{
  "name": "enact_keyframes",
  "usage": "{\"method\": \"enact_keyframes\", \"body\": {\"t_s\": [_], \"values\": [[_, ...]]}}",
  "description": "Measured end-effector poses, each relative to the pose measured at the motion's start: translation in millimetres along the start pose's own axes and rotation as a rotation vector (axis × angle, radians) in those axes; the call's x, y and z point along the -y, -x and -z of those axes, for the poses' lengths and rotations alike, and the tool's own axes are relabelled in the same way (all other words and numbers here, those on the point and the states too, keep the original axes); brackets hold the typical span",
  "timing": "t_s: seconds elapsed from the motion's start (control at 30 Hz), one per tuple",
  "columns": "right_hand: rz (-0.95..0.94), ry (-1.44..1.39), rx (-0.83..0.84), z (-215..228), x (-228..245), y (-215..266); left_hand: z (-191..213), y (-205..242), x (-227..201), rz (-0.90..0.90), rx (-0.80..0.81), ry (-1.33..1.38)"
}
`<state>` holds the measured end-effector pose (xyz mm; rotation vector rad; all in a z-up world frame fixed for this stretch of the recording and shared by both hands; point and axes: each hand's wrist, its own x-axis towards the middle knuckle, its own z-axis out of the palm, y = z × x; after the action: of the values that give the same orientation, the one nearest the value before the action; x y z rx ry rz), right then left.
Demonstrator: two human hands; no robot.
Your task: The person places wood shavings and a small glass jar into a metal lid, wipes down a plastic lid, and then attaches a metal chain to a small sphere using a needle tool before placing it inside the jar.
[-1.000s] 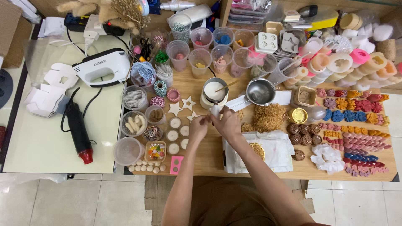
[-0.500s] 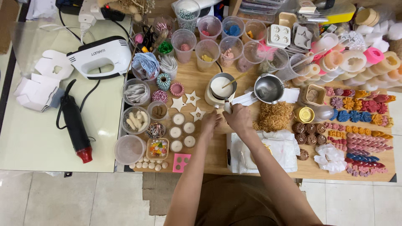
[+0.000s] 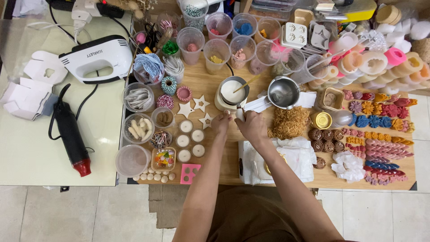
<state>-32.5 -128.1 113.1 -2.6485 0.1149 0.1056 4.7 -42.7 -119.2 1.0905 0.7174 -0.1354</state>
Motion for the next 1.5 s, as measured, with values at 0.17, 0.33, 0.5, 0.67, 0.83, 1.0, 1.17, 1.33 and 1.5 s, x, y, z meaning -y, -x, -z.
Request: {"method": "enact_keyframes", "body": {"t_s": [0.17, 0.33, 0.5, 0.67, 0.83, 1.0, 1.17, 1.33, 1.5], "values": [[0.037, -0.01, -0.009, 1.0, 2.3, 2.5, -6.0, 18.2, -15.6, 0.066, -0.074, -0.248], [0.02, -0.005, 0.002, 0.1, 0.9, 0.7, -3.4, 4.7, -18.2, 0.05, 0.03, -0.216], [0.039, -0.015, 0.005, -0.8, -0.6, 0.5, -4.2, -3.7, -14.5, 0.028, 0.092, -0.524], [0.005, -0.012, 0.005, -3.1, -3.1, 0.3, -16.4, -16.6, 7.4, 0.188, 0.141, 0.087], [0.034, 0.009, -0.028, -7.3, -7.9, -0.3, -19.9, -17.1, 16.8, 0.348, 0.123, 0.408], [0.003, -0.012, 0.009, -6.2, -7.8, -1.0, -21.3, 0.5, 5.6, 0.131, 0.063, 0.146], [0.009, -0.001, -0.021, -10.1, -10.5, -1.5, -34.7, 42.8, -11.5, -0.155, -0.132, -0.286], [0.042, 0.008, -0.036, -9.8, -12.6, -2.3, -29.1, 43.3, -10.1, -0.397, -0.203, -0.549], [-0.051, -0.124, 0.115, -5.1, -7.5, -1.4, 3.4, 72.2, -32.1, -0.099, -0.065, -0.39]]}}
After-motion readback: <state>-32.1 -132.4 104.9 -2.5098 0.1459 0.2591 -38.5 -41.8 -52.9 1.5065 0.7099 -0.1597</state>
